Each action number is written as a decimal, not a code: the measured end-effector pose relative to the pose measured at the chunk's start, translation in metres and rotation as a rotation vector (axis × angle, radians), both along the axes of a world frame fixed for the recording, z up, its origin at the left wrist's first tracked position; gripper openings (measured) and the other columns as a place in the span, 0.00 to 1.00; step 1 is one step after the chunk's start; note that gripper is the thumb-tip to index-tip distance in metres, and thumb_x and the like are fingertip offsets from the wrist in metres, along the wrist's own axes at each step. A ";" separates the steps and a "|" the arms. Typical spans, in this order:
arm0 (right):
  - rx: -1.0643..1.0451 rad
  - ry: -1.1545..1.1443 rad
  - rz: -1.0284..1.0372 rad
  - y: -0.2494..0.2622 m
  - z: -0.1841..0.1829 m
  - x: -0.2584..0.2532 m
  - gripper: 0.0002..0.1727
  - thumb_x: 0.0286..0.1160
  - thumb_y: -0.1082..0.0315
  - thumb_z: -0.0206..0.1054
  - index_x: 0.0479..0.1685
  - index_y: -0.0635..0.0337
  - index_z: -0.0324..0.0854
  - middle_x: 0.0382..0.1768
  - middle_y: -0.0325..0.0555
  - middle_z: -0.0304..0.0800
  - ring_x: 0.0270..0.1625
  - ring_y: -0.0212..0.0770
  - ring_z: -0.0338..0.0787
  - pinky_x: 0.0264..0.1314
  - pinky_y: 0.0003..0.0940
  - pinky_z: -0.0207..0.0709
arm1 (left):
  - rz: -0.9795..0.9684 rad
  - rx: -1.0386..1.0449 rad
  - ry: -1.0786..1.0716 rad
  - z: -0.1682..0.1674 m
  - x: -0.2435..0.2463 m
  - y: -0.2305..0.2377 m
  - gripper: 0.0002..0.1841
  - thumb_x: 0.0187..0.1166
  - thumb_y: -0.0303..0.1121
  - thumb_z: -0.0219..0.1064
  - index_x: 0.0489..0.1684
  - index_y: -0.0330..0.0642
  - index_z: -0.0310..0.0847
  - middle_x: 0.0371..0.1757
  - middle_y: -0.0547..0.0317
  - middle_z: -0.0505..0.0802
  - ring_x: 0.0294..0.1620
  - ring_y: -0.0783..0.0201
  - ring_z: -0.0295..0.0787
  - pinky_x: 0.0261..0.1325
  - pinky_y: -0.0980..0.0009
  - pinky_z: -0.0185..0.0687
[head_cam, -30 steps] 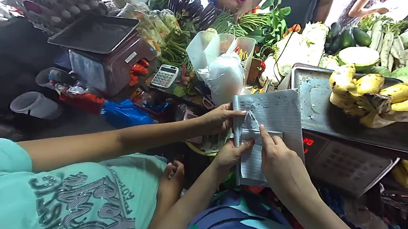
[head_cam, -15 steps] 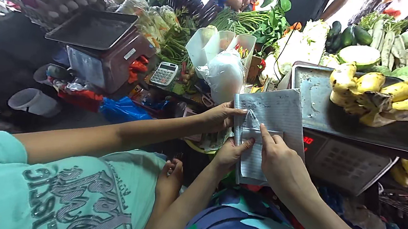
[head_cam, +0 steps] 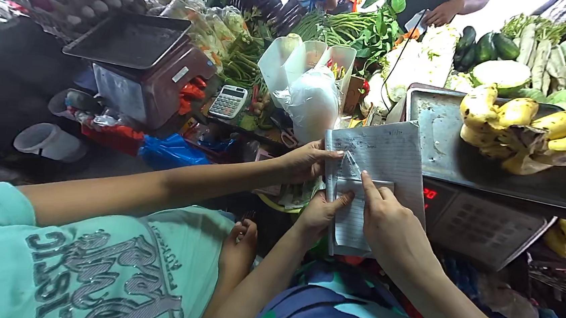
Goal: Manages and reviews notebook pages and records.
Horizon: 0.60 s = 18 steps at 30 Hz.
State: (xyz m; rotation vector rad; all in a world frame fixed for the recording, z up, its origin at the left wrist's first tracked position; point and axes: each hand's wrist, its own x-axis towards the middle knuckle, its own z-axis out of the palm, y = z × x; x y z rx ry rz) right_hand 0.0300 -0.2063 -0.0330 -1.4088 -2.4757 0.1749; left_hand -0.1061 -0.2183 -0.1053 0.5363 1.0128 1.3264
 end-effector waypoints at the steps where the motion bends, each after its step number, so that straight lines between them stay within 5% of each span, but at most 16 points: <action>1: 0.001 0.000 0.003 0.000 0.000 0.000 0.27 0.82 0.77 0.56 0.82 0.63 0.74 0.46 0.58 0.90 0.31 0.49 0.93 0.32 0.38 0.86 | 0.000 0.002 -0.004 0.000 0.000 0.000 0.16 0.86 0.27 0.64 0.69 0.34 0.74 0.47 0.53 0.95 0.45 0.66 0.95 0.57 0.67 0.91; 14: 0.002 -0.017 0.012 -0.001 0.001 0.000 0.27 0.83 0.76 0.56 0.82 0.63 0.74 0.46 0.58 0.90 0.32 0.49 0.93 0.33 0.38 0.87 | 0.012 -0.005 0.012 0.000 0.002 -0.006 0.15 0.85 0.27 0.65 0.66 0.34 0.76 0.45 0.55 0.95 0.43 0.67 0.95 0.54 0.68 0.92; 18: 0.242 0.226 0.070 -0.003 0.007 0.012 0.25 0.81 0.76 0.56 0.78 0.66 0.77 0.40 0.54 0.88 0.28 0.43 0.89 0.26 0.32 0.83 | -0.127 0.123 0.098 0.023 -0.031 0.017 0.16 0.86 0.26 0.60 0.69 0.38 0.72 0.49 0.60 0.92 0.49 0.70 0.92 0.58 0.70 0.90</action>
